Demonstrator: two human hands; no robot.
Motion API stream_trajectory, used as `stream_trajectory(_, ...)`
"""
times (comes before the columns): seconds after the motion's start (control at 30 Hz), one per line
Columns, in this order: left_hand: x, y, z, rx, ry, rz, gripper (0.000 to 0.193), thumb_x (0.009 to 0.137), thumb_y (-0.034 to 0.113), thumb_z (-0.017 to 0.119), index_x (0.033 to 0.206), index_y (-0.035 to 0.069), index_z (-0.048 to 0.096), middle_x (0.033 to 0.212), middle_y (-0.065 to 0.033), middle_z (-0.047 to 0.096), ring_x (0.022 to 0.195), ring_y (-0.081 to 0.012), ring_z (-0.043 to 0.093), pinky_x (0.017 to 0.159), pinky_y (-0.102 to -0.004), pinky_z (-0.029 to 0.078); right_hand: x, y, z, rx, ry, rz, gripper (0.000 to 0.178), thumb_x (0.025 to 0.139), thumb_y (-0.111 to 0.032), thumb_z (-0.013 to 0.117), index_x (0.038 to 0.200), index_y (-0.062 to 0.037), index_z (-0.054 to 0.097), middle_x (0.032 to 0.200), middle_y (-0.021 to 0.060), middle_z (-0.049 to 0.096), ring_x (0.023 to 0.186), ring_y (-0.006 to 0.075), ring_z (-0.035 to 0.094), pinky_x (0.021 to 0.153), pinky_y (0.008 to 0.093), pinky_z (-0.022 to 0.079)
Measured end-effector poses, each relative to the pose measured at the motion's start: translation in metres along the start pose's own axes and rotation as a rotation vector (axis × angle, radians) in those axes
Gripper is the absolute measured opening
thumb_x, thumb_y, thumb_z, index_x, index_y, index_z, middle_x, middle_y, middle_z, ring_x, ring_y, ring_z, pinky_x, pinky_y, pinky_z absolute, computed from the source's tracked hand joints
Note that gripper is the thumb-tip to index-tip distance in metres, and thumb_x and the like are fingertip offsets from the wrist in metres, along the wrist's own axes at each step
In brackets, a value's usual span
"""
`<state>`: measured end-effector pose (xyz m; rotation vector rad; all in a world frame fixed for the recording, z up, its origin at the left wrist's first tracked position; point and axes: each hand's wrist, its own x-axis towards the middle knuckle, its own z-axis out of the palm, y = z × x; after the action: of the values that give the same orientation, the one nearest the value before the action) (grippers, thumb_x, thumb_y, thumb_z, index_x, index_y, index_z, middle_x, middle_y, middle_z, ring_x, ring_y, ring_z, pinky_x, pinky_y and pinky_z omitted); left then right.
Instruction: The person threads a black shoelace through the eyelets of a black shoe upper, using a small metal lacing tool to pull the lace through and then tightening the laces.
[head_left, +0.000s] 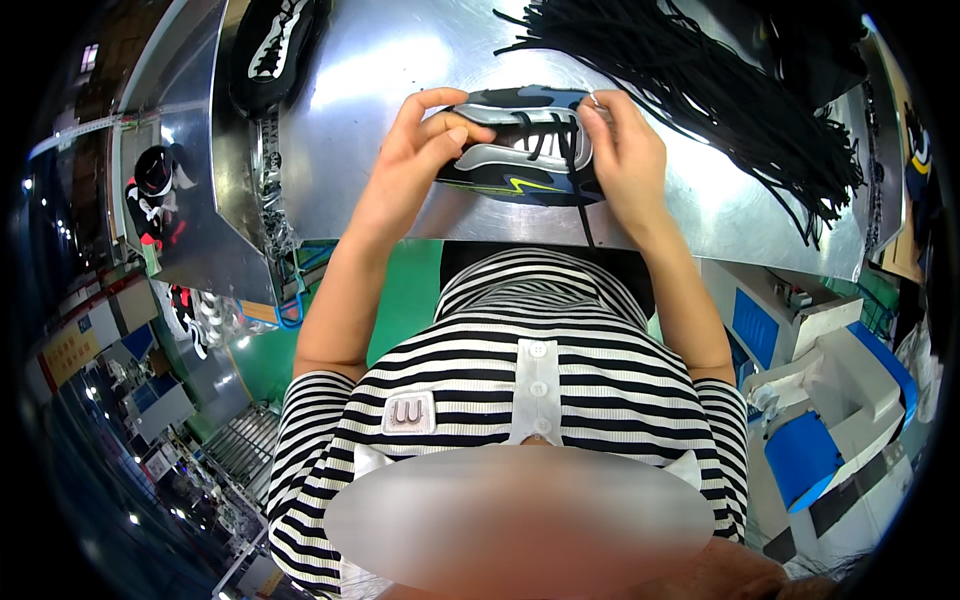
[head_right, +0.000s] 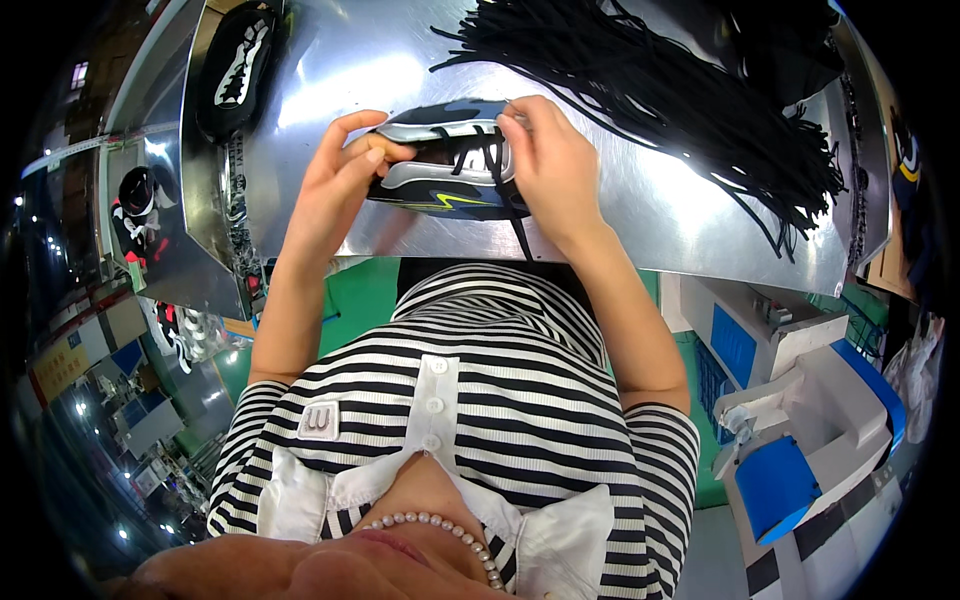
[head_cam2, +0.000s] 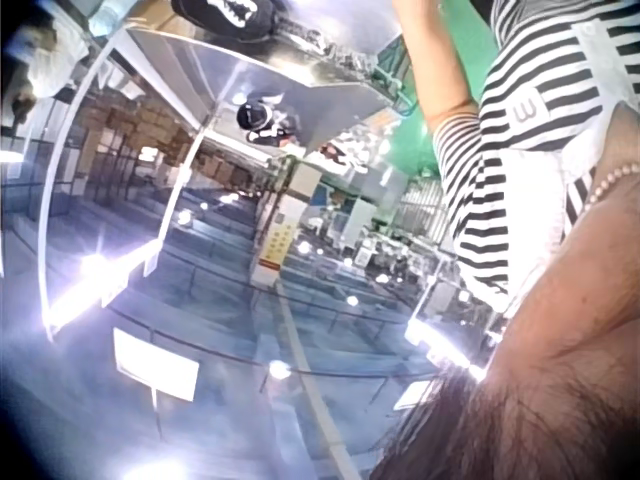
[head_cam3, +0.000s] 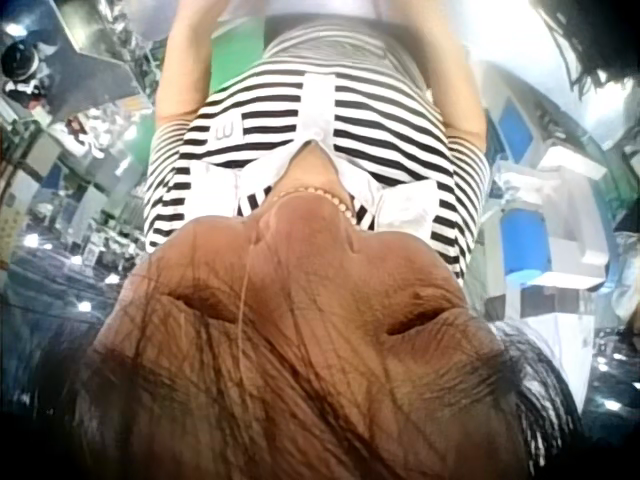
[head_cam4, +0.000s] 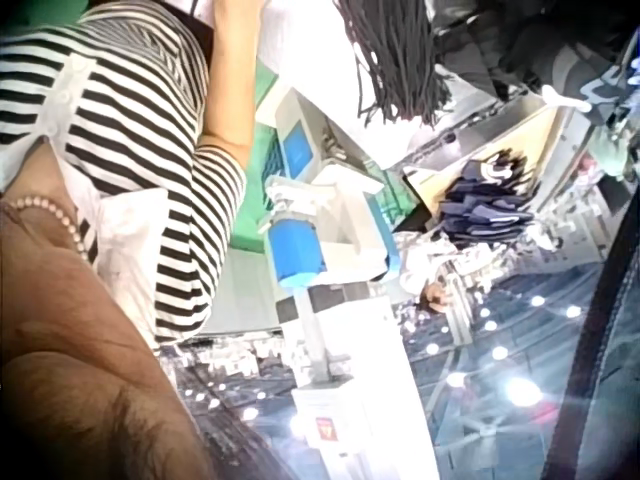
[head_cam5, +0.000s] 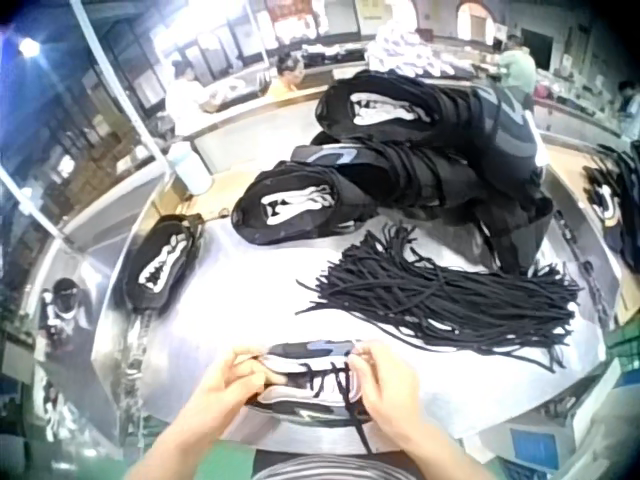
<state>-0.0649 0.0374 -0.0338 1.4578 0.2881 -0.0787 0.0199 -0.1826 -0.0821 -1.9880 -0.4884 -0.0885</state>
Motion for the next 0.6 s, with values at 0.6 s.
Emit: stream_trajectory(0.6, 0.002, -0.012, 0.056, 1.417, 0.054, 0.623, 0.032, 0.076, 0.013, 0.074, 0.106, 0.011, 0.065, 0.098, -0.0051, 0.061, 0.094, -0.0243, 0.06, 0.077, -0.0397, 0.044, -0.026, -0.033, -0.024, -0.101, -0.131, -0.152, 0.014, 0.079, -0.006, 0.071, 0.089, -0.0065, 0.06, 0.076, 0.0084, 0.06, 0.063, 0.0261, 0.063, 0.056, 0.0358, 0.049)
